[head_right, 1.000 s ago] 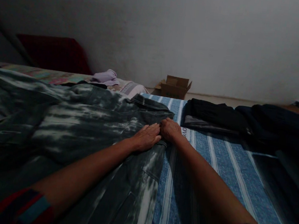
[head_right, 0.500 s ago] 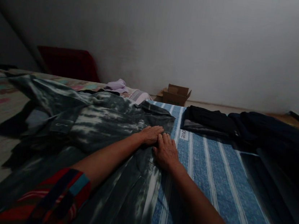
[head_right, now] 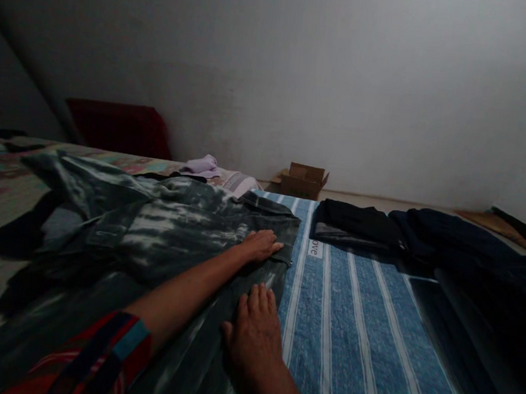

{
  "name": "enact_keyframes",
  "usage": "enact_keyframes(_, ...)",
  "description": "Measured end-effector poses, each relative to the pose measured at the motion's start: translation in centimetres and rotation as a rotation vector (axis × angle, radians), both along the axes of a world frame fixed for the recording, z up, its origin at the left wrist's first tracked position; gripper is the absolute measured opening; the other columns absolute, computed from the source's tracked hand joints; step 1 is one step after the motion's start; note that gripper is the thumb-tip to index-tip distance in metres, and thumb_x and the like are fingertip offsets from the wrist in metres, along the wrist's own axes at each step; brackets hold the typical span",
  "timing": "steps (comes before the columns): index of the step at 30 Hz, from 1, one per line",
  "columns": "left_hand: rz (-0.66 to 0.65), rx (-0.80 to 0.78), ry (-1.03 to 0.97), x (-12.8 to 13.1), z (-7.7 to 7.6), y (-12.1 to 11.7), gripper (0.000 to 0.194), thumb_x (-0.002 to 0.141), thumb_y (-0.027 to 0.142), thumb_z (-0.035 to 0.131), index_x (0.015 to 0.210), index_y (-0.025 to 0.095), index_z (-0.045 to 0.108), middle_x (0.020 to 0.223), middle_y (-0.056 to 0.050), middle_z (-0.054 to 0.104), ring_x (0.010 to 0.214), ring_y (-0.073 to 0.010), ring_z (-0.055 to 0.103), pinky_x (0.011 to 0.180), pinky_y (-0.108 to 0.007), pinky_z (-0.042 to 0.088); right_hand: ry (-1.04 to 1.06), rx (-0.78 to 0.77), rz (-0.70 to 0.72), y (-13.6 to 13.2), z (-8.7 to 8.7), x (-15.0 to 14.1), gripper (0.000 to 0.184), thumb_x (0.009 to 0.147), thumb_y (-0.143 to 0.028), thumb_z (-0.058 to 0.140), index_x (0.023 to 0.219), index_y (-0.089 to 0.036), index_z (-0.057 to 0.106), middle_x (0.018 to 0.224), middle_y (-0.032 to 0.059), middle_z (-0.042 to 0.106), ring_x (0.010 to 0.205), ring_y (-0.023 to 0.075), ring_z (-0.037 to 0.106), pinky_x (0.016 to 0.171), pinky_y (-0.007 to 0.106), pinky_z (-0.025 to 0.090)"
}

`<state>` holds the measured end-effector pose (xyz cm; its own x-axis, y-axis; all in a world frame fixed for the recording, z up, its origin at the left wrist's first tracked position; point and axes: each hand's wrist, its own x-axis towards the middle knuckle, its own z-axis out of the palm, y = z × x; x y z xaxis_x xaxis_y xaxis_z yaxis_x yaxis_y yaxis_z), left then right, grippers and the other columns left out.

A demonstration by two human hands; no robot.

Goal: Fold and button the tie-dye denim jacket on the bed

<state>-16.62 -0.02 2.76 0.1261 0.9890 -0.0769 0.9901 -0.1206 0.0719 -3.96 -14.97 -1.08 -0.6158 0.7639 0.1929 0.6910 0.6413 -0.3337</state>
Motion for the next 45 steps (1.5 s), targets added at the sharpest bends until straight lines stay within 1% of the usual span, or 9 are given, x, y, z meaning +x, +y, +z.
enact_keyframes(5,-0.041,0.052,-0.012,2.0,-0.2,3.3,0.041,0.097,0.044,0.034,0.125,0.019,0.051,0.15,-0.01,0.034,0.14,-0.0237,0.027,0.11,-0.042,0.027,0.038,-0.012,0.026,-0.4,0.0,0.1,0.058,0.093,-0.046,0.045,0.135,-0.006,0.05,0.145,0.0222,0.038,0.139,0.0348,0.026,0.114,0.05,0.022)
enact_keyframes(11,-0.003,-0.028,-0.035,2.2,-2.3,7.5,0.055,0.096,0.054,0.028,0.135,0.018,0.04,0.153,-0.014,0.029,0.141,-0.0266,0.023,0.111,-0.048,0.022,0.054,-0.049,0.042,-0.6,0.1,0.3,0.056,0.095,-0.045,0.039,0.136,-0.008,0.05,0.147,0.0198,0.036,0.14,0.0348,0.022,0.113,0.053,0.022)
enact_keyframes(15,0.01,-0.026,-0.037,2.0,-3.1,8.2,0.059,0.097,0.053,0.028,0.139,0.013,0.034,0.154,-0.017,0.023,0.143,-0.0289,0.018,0.112,-0.048,0.018,0.057,-0.072,0.055,-0.6,0.2,0.3,0.058,0.095,-0.045,0.039,0.137,-0.006,0.049,0.148,0.0204,0.034,0.141,0.0353,0.018,0.115,0.054,0.018)
enact_keyframes(18,-0.02,-0.024,-0.034,1.8,-2.5,7.9,0.054,0.097,0.048,0.031,0.135,0.011,0.04,0.153,-0.017,0.026,0.142,-0.0278,0.022,0.112,-0.045,0.021,0.051,-0.077,0.052,-0.6,0.3,0.4,0.058,0.095,-0.045,0.039,0.136,-0.005,0.048,0.147,0.0215,0.034,0.141,0.0357,0.019,0.115,0.052,0.018)
enact_keyframes(22,-0.073,-0.013,-0.02,1.0,-0.7,5.3,0.045,0.097,0.042,0.036,0.128,0.012,0.048,0.154,-0.016,0.026,0.142,-0.0257,0.022,0.112,-0.04,0.023,0.019,-0.048,0.053,-0.5,0.5,0.4,0.056,0.094,-0.045,0.04,0.135,-0.008,0.05,0.146,0.02,0.038,0.14,0.0364,0.023,0.113,0.053,0.021)
enact_keyframes(26,-0.155,-0.051,-0.007,0.3,0.5,-0.3,0.038,0.096,0.037,0.04,0.123,0.014,0.052,0.15,-0.013,0.034,0.139,-0.023,0.03,0.112,-0.035,0.026,-0.018,-0.023,0.061,-0.5,0.4,0.6,0.055,0.094,-0.044,0.043,0.135,-0.007,0.05,0.145,0.0221,0.04,0.139,0.0371,0.025,0.113,0.053,0.02)
enact_keyframes(32,-0.21,0.055,0.021,0.6,-0.3,-7.7,0.033,0.098,0.024,0.034,0.127,0.014,0.047,0.148,-0.013,0.039,0.138,-0.0212,0.032,0.111,-0.036,0.027,-0.053,0.017,0.06,-0.5,0.5,0.9,0.052,0.094,-0.04,0.045,0.132,-0.005,0.052,0.144,0.0225,0.04,0.138,0.0358,0.027,0.113,0.049,0.019)
enact_keyframes(38,-0.213,0.09,0.077,-0.3,-1.8,-9.3,0.033,0.096,0.019,0.033,0.124,0.018,0.05,0.142,-0.01,0.046,0.132,-0.0209,0.04,0.108,-0.039,0.03,-0.074,-0.007,0.104,-1.7,1.0,1.4,0.055,0.094,-0.043,0.044,0.138,-0.011,0.045,0.149,0.018,0.035,0.14,0.0337,0.024,0.112,0.048,0.022)
enact_keyframes(45,-0.181,0.162,0.133,-0.3,-1.8,-10.4,0.037,0.091,0.01,0.033,0.123,0.017,0.052,0.143,-0.013,0.045,0.136,-0.0258,0.034,0.112,-0.053,0.017,-0.102,-0.056,0.128,-5.7,0.9,1.9,0.06,0.093,-0.05,0.042,0.14,-0.013,0.045,0.149,0.0172,0.036,0.14,0.0356,0.024,0.112,0.05,0.023)
